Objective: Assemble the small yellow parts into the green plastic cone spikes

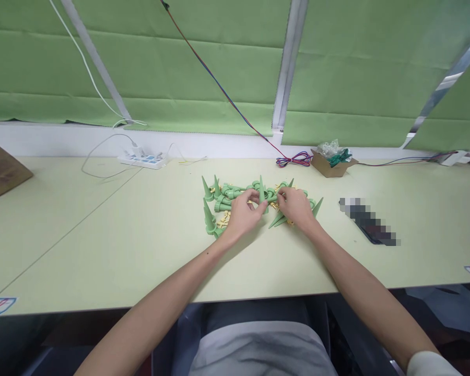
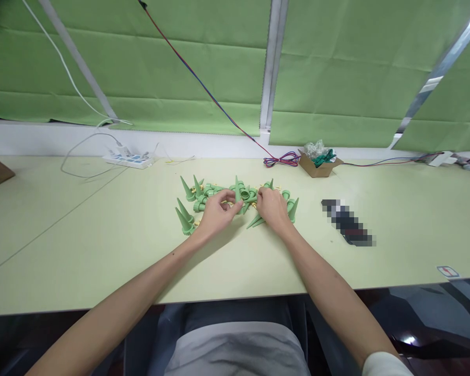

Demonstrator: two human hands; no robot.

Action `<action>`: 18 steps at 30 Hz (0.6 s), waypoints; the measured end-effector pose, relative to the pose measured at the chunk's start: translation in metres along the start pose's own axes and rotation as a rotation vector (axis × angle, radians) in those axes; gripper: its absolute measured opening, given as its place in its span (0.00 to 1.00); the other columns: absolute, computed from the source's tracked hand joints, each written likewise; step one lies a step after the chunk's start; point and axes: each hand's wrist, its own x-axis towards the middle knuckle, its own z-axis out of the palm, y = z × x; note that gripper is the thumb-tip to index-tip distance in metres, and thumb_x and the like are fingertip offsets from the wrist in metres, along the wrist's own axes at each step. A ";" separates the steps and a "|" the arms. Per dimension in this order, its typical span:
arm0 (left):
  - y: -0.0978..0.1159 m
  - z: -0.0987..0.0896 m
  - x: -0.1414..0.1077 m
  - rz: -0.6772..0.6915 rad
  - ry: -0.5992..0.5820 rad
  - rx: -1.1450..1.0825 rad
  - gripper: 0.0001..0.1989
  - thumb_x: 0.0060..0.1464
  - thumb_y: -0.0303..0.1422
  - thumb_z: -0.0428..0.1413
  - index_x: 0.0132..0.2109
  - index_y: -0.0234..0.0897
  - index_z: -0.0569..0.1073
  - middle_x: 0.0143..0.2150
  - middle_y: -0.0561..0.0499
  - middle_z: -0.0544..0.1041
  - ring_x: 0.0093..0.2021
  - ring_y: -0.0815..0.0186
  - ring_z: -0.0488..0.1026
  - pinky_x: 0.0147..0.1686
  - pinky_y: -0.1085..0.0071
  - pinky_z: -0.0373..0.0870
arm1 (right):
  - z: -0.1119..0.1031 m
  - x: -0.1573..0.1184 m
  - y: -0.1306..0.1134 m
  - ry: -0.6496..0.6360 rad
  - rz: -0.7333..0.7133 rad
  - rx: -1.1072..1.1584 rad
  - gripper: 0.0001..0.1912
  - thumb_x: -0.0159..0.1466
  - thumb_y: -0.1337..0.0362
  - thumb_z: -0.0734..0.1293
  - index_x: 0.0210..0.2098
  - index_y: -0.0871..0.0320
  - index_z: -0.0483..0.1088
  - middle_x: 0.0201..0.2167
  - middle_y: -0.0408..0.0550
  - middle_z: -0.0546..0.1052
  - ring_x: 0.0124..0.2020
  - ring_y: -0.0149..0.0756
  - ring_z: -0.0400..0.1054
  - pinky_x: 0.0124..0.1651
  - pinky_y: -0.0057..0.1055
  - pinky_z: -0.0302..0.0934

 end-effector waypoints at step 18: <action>0.002 0.000 -0.001 0.025 -0.018 0.019 0.11 0.50 0.37 0.59 0.38 0.35 0.71 0.33 0.52 0.74 0.20 0.75 0.60 0.24 0.73 0.60 | 0.002 0.001 0.001 -0.005 -0.022 0.141 0.11 0.65 0.64 0.60 0.35 0.56 0.75 0.30 0.50 0.78 0.33 0.40 0.71 0.35 0.31 0.56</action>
